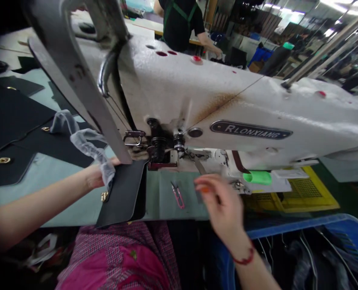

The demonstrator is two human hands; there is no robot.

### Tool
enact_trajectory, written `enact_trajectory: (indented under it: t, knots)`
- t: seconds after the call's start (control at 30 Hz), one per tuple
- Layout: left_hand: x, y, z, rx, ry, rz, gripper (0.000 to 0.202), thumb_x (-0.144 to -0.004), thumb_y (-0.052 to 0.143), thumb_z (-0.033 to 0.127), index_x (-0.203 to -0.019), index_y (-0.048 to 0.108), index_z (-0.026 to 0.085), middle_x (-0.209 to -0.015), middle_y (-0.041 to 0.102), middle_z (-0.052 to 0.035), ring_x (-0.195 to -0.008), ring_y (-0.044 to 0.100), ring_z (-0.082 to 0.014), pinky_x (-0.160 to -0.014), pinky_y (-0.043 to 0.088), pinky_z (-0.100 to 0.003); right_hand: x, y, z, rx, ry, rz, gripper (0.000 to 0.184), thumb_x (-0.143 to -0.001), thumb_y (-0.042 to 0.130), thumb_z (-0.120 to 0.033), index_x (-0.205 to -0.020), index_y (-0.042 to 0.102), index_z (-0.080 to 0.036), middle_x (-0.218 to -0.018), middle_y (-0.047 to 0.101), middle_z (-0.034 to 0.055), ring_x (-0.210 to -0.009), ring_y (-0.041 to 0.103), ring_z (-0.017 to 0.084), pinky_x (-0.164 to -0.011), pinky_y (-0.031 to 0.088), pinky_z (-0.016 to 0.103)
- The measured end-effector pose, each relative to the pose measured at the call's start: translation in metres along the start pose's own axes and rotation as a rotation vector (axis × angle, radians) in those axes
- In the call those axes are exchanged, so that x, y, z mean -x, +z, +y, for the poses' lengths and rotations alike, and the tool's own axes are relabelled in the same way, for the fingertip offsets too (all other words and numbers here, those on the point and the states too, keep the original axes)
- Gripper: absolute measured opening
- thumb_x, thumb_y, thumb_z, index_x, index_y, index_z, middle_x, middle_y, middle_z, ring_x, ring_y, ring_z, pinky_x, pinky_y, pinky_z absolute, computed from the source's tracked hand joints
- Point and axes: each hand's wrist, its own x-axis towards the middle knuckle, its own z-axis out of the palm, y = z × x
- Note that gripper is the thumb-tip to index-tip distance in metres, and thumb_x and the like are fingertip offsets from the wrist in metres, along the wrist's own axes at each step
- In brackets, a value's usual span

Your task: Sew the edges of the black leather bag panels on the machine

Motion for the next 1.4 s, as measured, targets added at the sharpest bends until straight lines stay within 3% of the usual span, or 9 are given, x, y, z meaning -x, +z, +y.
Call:
enact_trajectory:
  t: [0.07,0.13,0.2,0.27,0.4,0.7,1.03,1.27,1.4]
  knots:
    - [0.000,-0.001,-0.007,0.020,-0.025,0.005,0.014,-0.084,0.067,0.021,-0.089,0.074,0.010,-0.085,0.077,-0.0137,-0.070,0.075,-0.0226,-0.066,0.062,-0.028,0.012,0.062,-0.011,-0.288,0.164,-0.294,0.029,-0.096,0.051,-0.042,-0.101,0.071,-0.021,-0.095,0.070,0.0084,-0.080,0.067,0.019,-0.069,0.054,0.030]
    - [-0.001,-0.001,-0.011,0.010,-0.030,-0.005,0.015,-0.085,0.065,0.021,-0.090,0.074,0.010,-0.084,0.077,-0.0140,-0.070,0.075,-0.0231,-0.069,0.063,-0.030,0.012,0.109,-0.018,-0.517,0.385,-0.383,0.043,-0.094,0.048,-0.055,-0.094,0.068,-0.017,-0.082,0.067,0.0072,-0.069,0.065,0.018,-0.052,0.050,0.025]
    - [-0.001,-0.001,-0.012,-0.022,-0.018,-0.018,0.016,-0.087,0.063,0.019,-0.091,0.074,0.010,-0.083,0.077,-0.0138,-0.069,0.075,-0.0228,-0.071,0.063,-0.032,0.001,0.137,-0.023,-0.676,0.522,-0.402,0.054,-0.091,0.045,-0.066,-0.082,0.064,-0.016,-0.073,0.063,0.0050,-0.062,0.061,0.016,-0.043,0.044,0.022]
    - [-0.001,-0.002,-0.009,-0.050,-0.003,-0.032,0.015,-0.087,0.062,0.017,-0.092,0.074,0.009,-0.083,0.078,-0.0137,-0.068,0.075,-0.0226,-0.070,0.063,-0.032,-0.011,0.149,-0.027,-0.745,0.572,-0.399,0.057,-0.086,0.048,-0.071,-0.072,0.058,-0.017,-0.064,0.055,0.0010,-0.052,0.053,0.012,-0.040,0.038,0.021]
    - [0.000,-0.002,-0.001,-0.048,0.011,-0.040,0.017,-0.085,0.061,0.014,-0.094,0.074,0.008,-0.084,0.077,-0.0153,-0.071,0.075,-0.0246,-0.073,0.063,-0.035,-0.023,0.154,-0.031,-0.740,0.543,-0.354,0.054,-0.080,0.060,-0.066,-0.060,0.048,-0.018,-0.053,0.039,-0.0055,-0.042,0.036,0.007,-0.039,0.028,0.020]
    - [0.002,-0.002,-0.003,0.066,0.045,0.016,0.018,-0.080,0.066,0.014,-0.095,0.076,0.010,-0.078,0.077,-0.0153,-0.071,0.075,-0.0276,-0.072,0.063,-0.036,-0.015,0.155,-0.036,-0.558,0.431,-0.268,0.043,-0.085,0.058,-0.053,-0.066,0.064,-0.014,-0.061,0.048,-0.0006,-0.060,0.043,0.011,-0.051,0.029,0.022]
    - [-0.005,-0.010,-0.003,0.051,0.050,-0.031,0.022,-0.081,0.066,0.014,-0.101,0.073,0.007,-0.095,0.077,-0.0159,-0.081,0.075,-0.0281,-0.078,0.062,-0.039,-0.020,0.155,-0.038,-0.556,0.398,-0.280,0.044,-0.088,0.053,-0.050,-0.059,0.047,-0.017,-0.059,0.032,-0.0034,-0.056,0.029,0.009,-0.050,0.022,0.023]
    - [-0.007,-0.009,0.004,0.051,0.012,0.024,0.016,-0.082,0.064,0.013,-0.093,0.073,0.006,-0.081,0.077,-0.0128,-0.071,0.075,-0.0258,-0.074,0.063,-0.040,-0.024,0.157,-0.041,-0.544,0.421,-0.260,0.042,-0.087,0.054,-0.048,-0.059,0.050,-0.017,-0.059,0.035,-0.0034,-0.055,0.030,0.009,-0.050,0.022,0.024]
    - [-0.012,-0.012,0.005,0.069,0.008,0.000,0.016,-0.081,0.066,0.013,-0.093,0.073,0.007,-0.079,0.077,-0.0115,-0.075,0.075,-0.0267,-0.080,0.061,-0.043,-0.026,0.159,-0.038,-0.538,0.416,-0.258,0.041,-0.087,0.054,-0.048,-0.061,0.052,-0.016,-0.059,0.037,-0.0030,-0.055,0.031,0.009,-0.050,0.023,0.023]
